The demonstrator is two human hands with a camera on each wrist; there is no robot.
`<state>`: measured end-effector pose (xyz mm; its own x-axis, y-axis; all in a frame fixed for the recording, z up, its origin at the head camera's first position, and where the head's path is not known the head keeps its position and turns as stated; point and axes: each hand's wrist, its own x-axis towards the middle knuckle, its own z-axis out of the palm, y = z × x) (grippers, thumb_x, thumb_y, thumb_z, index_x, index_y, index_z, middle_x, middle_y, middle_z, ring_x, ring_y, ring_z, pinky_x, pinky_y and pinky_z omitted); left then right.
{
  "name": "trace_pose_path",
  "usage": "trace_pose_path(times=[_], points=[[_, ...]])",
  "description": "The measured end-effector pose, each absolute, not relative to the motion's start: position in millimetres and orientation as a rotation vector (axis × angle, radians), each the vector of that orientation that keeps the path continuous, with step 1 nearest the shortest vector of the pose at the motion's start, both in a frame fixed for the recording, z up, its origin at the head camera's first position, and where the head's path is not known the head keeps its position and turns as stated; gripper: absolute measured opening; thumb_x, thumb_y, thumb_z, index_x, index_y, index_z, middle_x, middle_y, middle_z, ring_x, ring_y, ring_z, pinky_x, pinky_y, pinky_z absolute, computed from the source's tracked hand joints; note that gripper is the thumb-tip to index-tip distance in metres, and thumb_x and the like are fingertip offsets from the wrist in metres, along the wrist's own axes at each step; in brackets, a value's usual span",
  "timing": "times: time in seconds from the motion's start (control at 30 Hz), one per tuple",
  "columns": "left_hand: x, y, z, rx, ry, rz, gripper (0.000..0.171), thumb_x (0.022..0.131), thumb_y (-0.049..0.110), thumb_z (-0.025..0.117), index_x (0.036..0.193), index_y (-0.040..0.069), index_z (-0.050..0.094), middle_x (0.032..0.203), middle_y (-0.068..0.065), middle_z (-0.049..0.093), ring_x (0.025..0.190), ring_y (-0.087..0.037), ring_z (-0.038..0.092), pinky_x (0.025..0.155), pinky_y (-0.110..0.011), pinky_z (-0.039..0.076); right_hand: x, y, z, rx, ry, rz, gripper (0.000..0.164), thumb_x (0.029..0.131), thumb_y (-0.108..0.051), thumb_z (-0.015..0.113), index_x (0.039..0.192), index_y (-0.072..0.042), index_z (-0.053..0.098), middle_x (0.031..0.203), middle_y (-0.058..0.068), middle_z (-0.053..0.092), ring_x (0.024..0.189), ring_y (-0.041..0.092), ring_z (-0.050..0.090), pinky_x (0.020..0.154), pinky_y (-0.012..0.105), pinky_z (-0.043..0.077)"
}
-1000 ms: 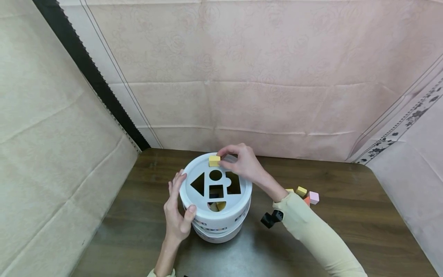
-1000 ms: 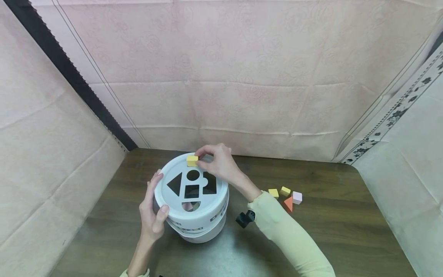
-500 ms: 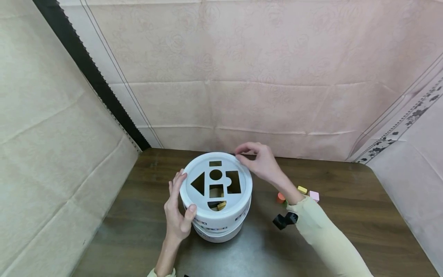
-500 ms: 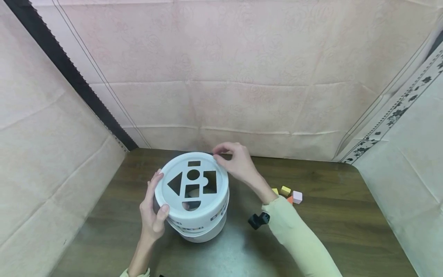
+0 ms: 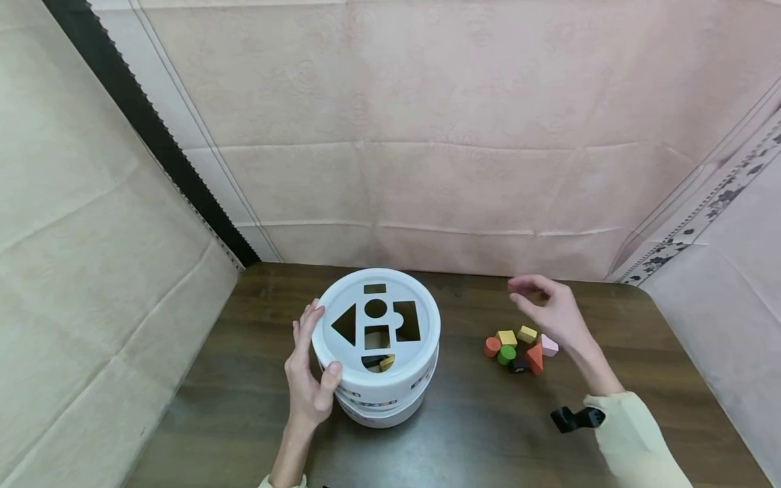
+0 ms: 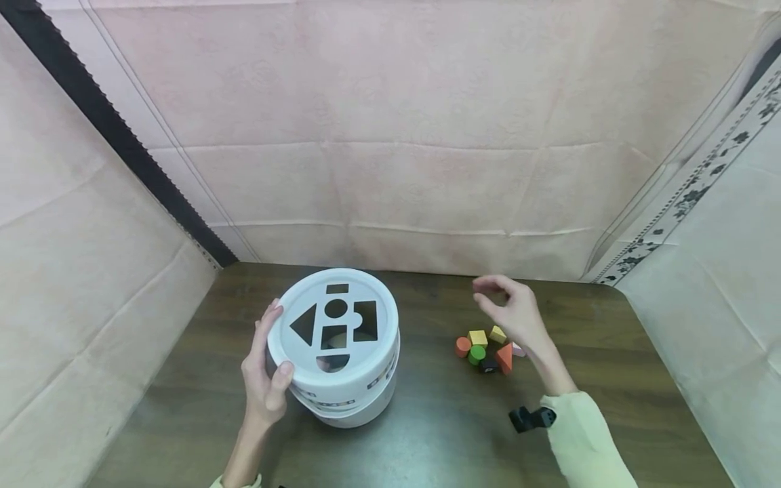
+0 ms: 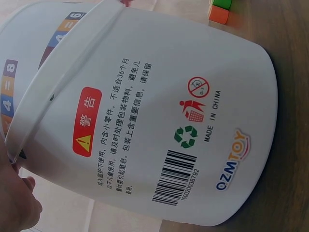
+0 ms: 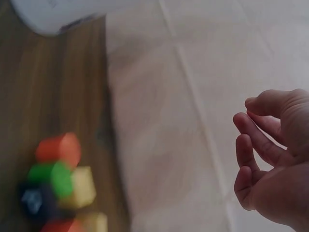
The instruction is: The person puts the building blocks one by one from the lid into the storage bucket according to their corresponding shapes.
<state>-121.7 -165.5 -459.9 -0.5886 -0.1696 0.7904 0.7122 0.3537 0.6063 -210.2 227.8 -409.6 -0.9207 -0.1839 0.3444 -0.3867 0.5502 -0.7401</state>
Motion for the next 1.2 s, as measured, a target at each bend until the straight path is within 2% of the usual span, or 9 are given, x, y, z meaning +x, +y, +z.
trace_pose_path(times=[0.23,0.57,0.93,1.07,1.2], points=[[-121,-166,-460,-0.480,-1.791,-1.347,0.072,0.089,0.046,0.059,0.139,-0.005,0.053,0.143,-0.022,0.052,0.137,-0.042,0.041,0.105,-0.075,0.010,-189,265,-443,0.377,-2.580,1.264,0.022,0.092,-0.006,0.070,0.113,0.001,0.069,0.101,0.014,0.070,0.088,0.003,0.058,0.073,0.018,0.045],[-121,-166,-461,-0.483,-1.790,-1.356,0.072,0.089,0.045,0.059,0.139,-0.005,0.052,0.143,-0.022,0.052,0.138,-0.042,0.040,0.106,-0.075,0.009,-173,298,-478,0.230,-2.579,1.226,0.023,0.091,-0.004,0.070,0.114,0.001,0.068,0.104,0.021,0.070,0.086,0.001,0.055,0.071,0.016,0.043],[-121,-166,-462,-0.489,-1.784,-1.350,0.071,0.089,0.044,0.059,0.139,-0.006,0.052,0.142,-0.023,0.052,0.137,-0.041,0.041,0.105,-0.075,0.009,-172,312,-493,0.150,-2.639,1.179,0.027,0.090,-0.004,0.071,0.116,0.003,0.067,0.106,0.020,0.069,0.086,0.000,0.053,0.071,0.013,0.043],[-121,-166,-461,-0.486,-1.790,-1.352,0.072,0.089,0.045,0.059,0.139,-0.006,0.052,0.143,-0.023,0.052,0.137,-0.041,0.040,0.105,-0.075,0.009,-174,317,-502,0.122,-2.647,1.195,0.030,0.089,-0.003,0.073,0.118,0.004,0.066,0.110,0.022,0.068,0.088,0.004,0.055,0.071,0.012,0.044],[-121,-166,-460,-0.485,-1.790,-1.353,0.072,0.089,0.046,0.058,0.139,-0.005,0.052,0.143,-0.023,0.052,0.138,-0.042,0.040,0.106,-0.074,0.009,-176,322,-509,0.089,-2.673,1.207,0.033,0.089,-0.002,0.073,0.120,0.004,0.065,0.114,0.023,0.066,0.093,0.013,0.057,0.073,0.011,0.044]])
